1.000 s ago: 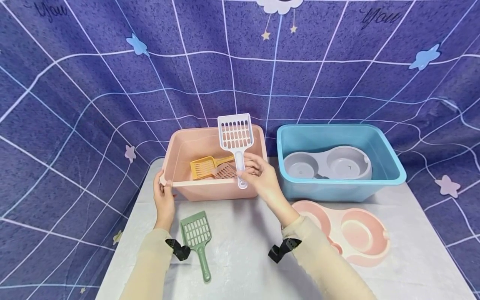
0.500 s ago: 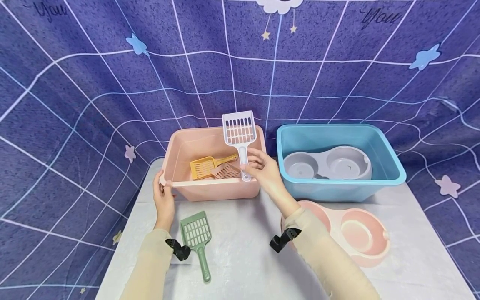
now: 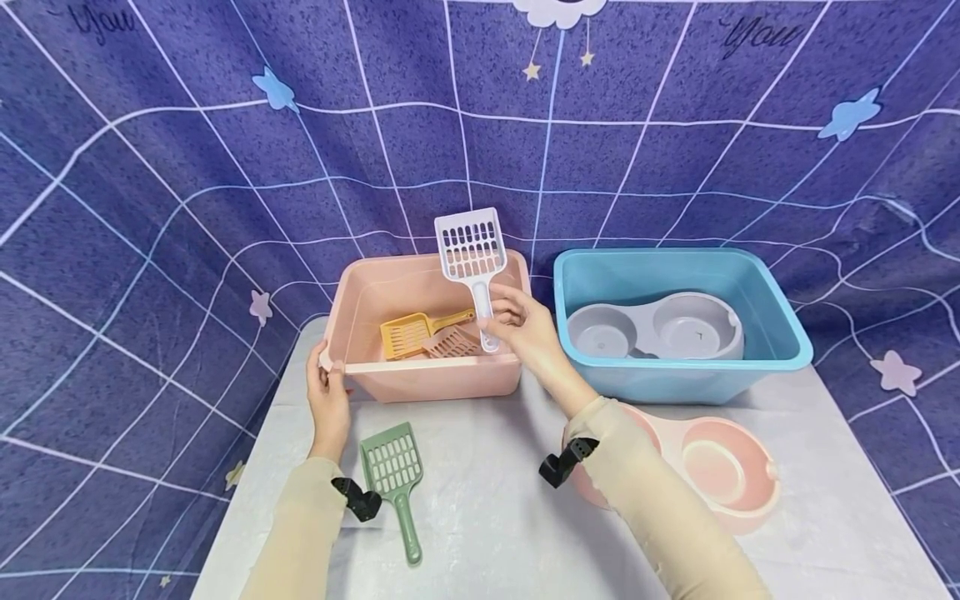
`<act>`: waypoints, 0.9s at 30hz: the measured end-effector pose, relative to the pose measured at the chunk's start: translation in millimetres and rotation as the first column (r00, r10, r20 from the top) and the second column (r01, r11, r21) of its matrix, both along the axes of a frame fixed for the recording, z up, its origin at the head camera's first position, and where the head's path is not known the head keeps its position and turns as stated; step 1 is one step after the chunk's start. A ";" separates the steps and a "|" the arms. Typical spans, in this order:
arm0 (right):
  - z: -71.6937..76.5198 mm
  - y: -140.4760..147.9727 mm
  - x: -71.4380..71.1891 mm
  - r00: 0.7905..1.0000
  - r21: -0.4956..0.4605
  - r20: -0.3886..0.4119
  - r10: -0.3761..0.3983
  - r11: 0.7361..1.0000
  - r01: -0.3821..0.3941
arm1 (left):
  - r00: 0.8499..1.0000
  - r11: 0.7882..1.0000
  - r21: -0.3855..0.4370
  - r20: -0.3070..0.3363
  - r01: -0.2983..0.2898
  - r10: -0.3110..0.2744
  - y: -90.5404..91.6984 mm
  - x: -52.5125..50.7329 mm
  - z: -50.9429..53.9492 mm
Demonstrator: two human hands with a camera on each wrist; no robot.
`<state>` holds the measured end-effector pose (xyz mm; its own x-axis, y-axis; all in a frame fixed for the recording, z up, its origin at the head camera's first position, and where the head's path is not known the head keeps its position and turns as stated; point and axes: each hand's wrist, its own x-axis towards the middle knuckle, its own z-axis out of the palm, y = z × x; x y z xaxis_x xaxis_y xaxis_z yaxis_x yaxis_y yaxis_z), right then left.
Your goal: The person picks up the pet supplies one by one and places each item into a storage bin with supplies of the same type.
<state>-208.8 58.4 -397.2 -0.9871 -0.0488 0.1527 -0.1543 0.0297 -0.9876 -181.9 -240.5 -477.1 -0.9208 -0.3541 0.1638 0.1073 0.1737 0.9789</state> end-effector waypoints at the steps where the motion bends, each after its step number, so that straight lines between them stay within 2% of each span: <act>1: 0.1 0.2 -1.2 1.000 -0.004 -0.003 0.004 1.000 -0.004 | 1.000 1.000 -0.003 0.002 -0.001 0.001 0.2 0.0 0.2; 7: -0.5 1.7 -6.0 1.000 0.009 -0.018 0.011 1.000 -0.010 | 1.000 1.000 -0.010 0.006 0.006 -0.006 -1.1 -1.6 -1.7; 14: -5.7 1.2 -11.5 1.000 0.034 -0.010 0.007 0.999 -0.007 | 1.000 1.000 0.003 0.014 -0.020 0.020 -12.9 -16.2 -28.7; 16: -7.4 1.2 -12.8 1.000 0.046 -0.005 0.003 0.999 -0.003 | 0.999 0.999 -0.007 0.010 -0.033 0.033 -13.6 -18.1 -32.4; 22: -12.0 1.2 -15.8 0.999 0.068 0.033 -0.003 0.998 0.001 | 0.999 0.999 -0.004 -0.012 -0.041 0.041 -13.9 -18.9 -35.0; 27: -13.4 2.2 -15.8 0.999 0.073 0.035 -0.003 0.997 0.001 | 1.000 1.000 0.013 -0.002 -0.027 0.027 -13.4 -17.9 -32.8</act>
<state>-224.5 60.6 -410.6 -0.9918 -0.0565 0.1144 -0.1198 0.1020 -0.9875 -199.8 -253.9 -509.9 -0.9106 -0.3807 0.1610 0.1047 0.1643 0.9808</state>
